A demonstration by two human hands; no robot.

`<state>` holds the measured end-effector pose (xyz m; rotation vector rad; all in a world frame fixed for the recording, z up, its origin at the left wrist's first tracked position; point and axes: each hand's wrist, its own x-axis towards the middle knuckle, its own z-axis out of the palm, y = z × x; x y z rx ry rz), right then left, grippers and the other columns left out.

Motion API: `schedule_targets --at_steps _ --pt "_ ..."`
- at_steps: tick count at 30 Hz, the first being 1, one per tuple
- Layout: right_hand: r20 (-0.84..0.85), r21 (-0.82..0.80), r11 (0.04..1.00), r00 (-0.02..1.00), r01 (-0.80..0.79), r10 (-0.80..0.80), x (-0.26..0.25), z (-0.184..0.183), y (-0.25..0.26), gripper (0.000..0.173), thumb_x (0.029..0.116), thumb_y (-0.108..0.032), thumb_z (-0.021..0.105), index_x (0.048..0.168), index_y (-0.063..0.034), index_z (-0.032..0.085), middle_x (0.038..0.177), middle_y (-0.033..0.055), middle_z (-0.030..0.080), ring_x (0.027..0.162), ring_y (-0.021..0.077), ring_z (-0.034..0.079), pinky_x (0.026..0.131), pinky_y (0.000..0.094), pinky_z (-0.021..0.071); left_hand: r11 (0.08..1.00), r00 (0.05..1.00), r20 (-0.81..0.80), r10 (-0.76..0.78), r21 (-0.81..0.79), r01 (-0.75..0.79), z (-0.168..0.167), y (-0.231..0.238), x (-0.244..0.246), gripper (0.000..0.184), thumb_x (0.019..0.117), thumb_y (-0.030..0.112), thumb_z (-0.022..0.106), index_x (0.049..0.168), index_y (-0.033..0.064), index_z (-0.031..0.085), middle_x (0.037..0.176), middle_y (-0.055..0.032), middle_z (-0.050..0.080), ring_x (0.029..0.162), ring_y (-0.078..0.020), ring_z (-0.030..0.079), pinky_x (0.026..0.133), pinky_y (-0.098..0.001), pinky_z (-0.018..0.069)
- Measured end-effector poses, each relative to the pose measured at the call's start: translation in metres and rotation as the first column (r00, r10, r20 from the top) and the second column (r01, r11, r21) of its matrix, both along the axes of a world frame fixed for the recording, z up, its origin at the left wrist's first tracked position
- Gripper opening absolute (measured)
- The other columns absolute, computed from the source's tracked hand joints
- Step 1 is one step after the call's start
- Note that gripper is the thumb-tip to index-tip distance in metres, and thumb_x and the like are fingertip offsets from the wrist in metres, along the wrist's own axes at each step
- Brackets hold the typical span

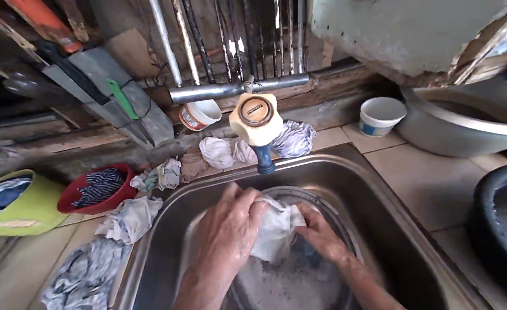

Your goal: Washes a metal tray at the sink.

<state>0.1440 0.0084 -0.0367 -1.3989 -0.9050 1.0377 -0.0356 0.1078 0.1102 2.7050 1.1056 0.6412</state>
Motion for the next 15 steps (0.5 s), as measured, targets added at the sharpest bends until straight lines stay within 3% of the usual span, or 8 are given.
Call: schedule_targets --at_steps 2,3,6,9,11,12,13,15 --pt "0.117 -0.034 0.996 0.990 0.083 -0.078 0.005 -0.004 0.003 0.037 0.0896 -0.009 0.065 0.126 -0.0035 0.060 0.103 0.0093 0.068 0.087 0.0134 0.066 0.079 0.0327 0.0561 0.998 0.997 -0.058 0.046 -0.030 -0.048 -0.026 -0.003 0.002 0.026 0.0980 0.036 0.065 0.094 0.0124 0.076 0.086 -0.0068 0.067 0.071 -0.0231 0.068 0.063 -0.0451 0.0587" --pt "0.204 -0.072 0.995 0.977 0.075 -0.059 0.005 -0.007 0.003 0.031 0.0937 -0.016 0.064 0.123 -0.0036 0.064 0.105 0.0103 0.068 0.088 0.0153 0.065 0.081 0.0345 0.0551 0.983 0.991 -0.120 0.057 -0.168 -0.076 -0.035 -0.009 0.006 0.029 0.0991 0.035 0.065 0.095 0.0080 0.076 0.089 -0.0099 0.070 0.078 -0.0256 0.071 0.071 -0.0473 0.0594" --pt "0.397 -0.342 0.932 0.882 -0.115 0.254 -0.001 -0.011 0.001 0.036 0.1054 -0.029 0.052 0.125 -0.0043 0.069 0.129 0.0180 0.063 0.116 0.0272 0.063 0.103 0.0433 0.0508 0.802 0.921 -0.382 -0.077 -0.573 -0.170 -0.081 -0.017 0.022 0.038 0.1063 0.037 0.053 0.117 0.0045 0.070 0.118 -0.0150 0.069 0.112 -0.0293 0.067 0.098 -0.0490 0.0524" --pt "0.317 -0.563 0.730 0.715 -0.387 0.623 -0.009 -0.011 -0.003 0.037 0.1084 -0.025 0.048 0.135 -0.0029 0.062 0.133 0.0241 0.061 0.125 0.0371 0.059 0.108 0.0534 0.0446 0.745 0.886 -0.421 -0.192 -0.650 -0.147 -0.143 -0.017 0.019 0.037 0.1090 0.028 0.047 0.128 0.0036 0.066 0.134 -0.0170 0.063 0.126 -0.0313 0.061 0.109 -0.0483 0.0472" --pt "0.182 -0.639 0.585 0.642 -0.498 0.745 -0.010 -0.002 -0.005 0.037 0.1079 -0.017 0.047 0.140 -0.0012 0.057 0.133 0.0253 0.061 0.126 0.0390 0.058 0.109 0.0569 0.0424 0.745 0.865 -0.456 -0.207 -0.647 -0.162 -0.168 -0.016 0.010 0.034 0.1080 0.020 0.047 0.133 0.0040 0.064 0.139 -0.0175 0.061 0.129 -0.0336 0.060 0.109 -0.0513 0.0467" --pt "0.152 -0.635 0.570 0.640 -0.521 0.754 -0.011 -0.002 -0.006 0.036 0.1079 -0.017 0.048 0.136 0.0024 0.058 0.127 0.0268 0.062 0.120 0.0400 0.060 0.105 0.0577 0.0435 0.734 0.852 -0.481 -0.209 -0.653 -0.188 -0.170 -0.015 0.007 0.034 0.1065 0.016 0.049 0.135 0.0039 0.063 0.140 -0.0183 0.061 0.130 -0.0349 0.059 0.110 -0.0523 0.0459" --pt "0.176 -0.601 0.615 0.667 -0.510 0.724 -0.011 -0.005 -0.007 0.034 0.1069 -0.019 0.051 0.130 0.0033 0.061 0.121 0.0261 0.064 0.114 0.0389 0.062 0.101 0.0569 0.0456 0.708 0.839 -0.500 -0.216 -0.672 -0.218 -0.165 -0.011 0.006 0.035 0.1060 0.015 0.049 0.136 0.0024 0.062 0.139 -0.0201 0.061 0.130 -0.0365 0.058 0.110 -0.0535 0.0450" --pt "0.355 -0.446 0.822 0.773 -0.354 0.526 -0.012 -0.006 -0.005 0.033 0.0998 -0.024 0.064 0.126 -0.0046 0.066 0.115 0.0179 0.070 0.106 0.0317 0.068 0.096 0.0530 0.0522 0.685 0.865 -0.449 -0.222 -0.703 -0.189 -0.144 -0.004 0.004 0.035 0.1079 0.022 0.048 0.133 0.0039 0.063 0.128 -0.0214 0.067 0.122 -0.0368 0.063 0.106 -0.0549 0.0471"
